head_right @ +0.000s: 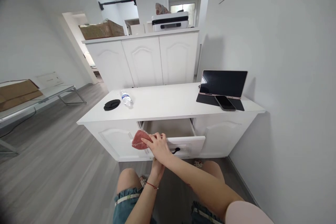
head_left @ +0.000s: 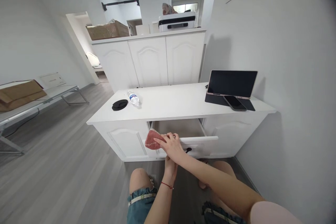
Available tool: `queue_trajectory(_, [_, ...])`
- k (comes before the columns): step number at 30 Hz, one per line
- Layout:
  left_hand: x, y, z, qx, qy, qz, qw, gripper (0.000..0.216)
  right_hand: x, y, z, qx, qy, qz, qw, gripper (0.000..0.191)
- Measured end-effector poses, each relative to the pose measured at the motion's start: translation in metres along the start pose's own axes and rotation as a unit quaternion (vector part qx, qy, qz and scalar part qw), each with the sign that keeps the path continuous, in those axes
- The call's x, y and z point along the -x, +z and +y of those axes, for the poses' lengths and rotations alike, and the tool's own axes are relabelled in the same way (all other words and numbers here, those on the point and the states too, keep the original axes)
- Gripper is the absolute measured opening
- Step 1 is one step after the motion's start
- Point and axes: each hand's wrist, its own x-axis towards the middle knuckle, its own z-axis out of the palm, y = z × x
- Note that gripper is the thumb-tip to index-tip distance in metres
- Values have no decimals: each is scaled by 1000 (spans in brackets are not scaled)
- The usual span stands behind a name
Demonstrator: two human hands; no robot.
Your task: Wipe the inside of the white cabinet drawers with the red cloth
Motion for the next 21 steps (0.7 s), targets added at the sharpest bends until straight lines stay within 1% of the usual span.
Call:
queue_trajectory(2, [-5,-6,-5,-20,-54,-37,998,17,15,-11,14,-3,12,10,1000,50])
queue_trajectory(4, [-9,-12,-9,-30,-82,-50,995,26,33,-22,32,6,27,28,999,49])
queue_trajectory(8, [-12,-16,-12,-33,-75,-32,996,41,75,-38,74,56,58,82,993,44])
queue_trajectory(11, [-12,-15,-12,-33,-71,-29,997,44,108,-47,109,94,78,133,983,39])
queue_trajectory(14, [-10,-15,-12,-29,-72,-18,997,43,141,-55,141,148,101,163,970,39])
queue_trajectory(17, [-8,-14,-11,-23,-70,-11,997,40,173,-55,162,190,126,197,953,38])
queue_trajectory(19, [-6,-12,-12,-17,-70,-6,997,37,192,-47,166,192,146,236,941,39])
queue_trajectory(21, [-5,-10,-12,-6,-71,6,997,36,206,-33,162,177,151,260,937,44])
